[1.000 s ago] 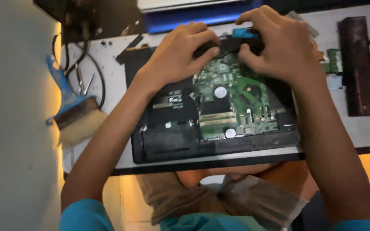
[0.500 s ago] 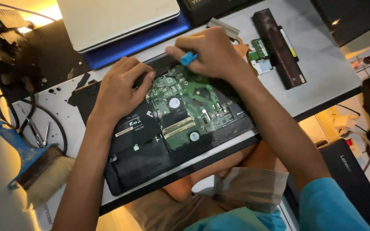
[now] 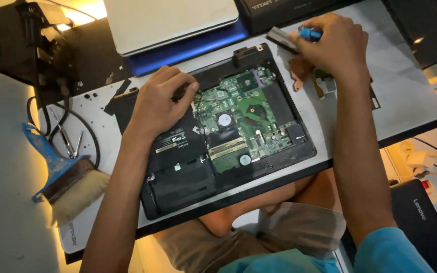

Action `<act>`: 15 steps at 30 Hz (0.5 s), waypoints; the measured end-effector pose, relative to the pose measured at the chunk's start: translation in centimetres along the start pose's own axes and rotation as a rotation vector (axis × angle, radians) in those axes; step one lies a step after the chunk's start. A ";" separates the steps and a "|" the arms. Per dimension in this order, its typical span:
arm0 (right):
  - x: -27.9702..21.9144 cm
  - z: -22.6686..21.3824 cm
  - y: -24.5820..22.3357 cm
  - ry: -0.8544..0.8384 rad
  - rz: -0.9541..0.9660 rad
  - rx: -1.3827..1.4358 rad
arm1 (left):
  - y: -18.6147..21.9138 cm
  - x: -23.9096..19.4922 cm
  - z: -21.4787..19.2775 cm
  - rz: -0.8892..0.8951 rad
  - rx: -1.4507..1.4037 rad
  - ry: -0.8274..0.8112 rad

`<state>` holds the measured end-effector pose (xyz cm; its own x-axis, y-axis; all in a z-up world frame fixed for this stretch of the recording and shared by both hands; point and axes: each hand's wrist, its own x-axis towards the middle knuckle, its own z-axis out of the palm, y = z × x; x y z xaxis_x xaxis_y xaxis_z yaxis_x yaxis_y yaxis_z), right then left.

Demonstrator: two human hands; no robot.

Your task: The person removes screws from a disassembled laptop using a screwdriver, detaches a metal bracket, and then cleans the bracket with a brush. The person works on the laptop's internal components on a desk.

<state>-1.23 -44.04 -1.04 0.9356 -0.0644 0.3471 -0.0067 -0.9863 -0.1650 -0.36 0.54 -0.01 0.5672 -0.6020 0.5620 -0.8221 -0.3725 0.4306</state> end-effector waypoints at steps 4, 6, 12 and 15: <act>-0.3 -0.1 -2.5 -0.149 0.020 0.005 | -0.1 0.0 0.1 0.029 0.039 -0.021; -0.3 0.4 -2.4 -0.150 0.020 -0.005 | -0.1 -0.1 0.1 0.024 0.042 -0.025; 0.0 0.6 -2.2 -0.176 0.040 -0.021 | -0.1 0.0 0.2 0.033 0.070 -0.028; 0.1 1.2 -0.9 -0.107 -0.002 -0.049 | 0.0 0.0 0.1 0.025 0.073 -0.031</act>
<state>-0.70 -42.97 -1.93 0.9680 -0.0480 0.2462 -0.0191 -0.9928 -0.1186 -0.40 0.49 -0.03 0.5455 -0.6332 0.5490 -0.8381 -0.4069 0.3634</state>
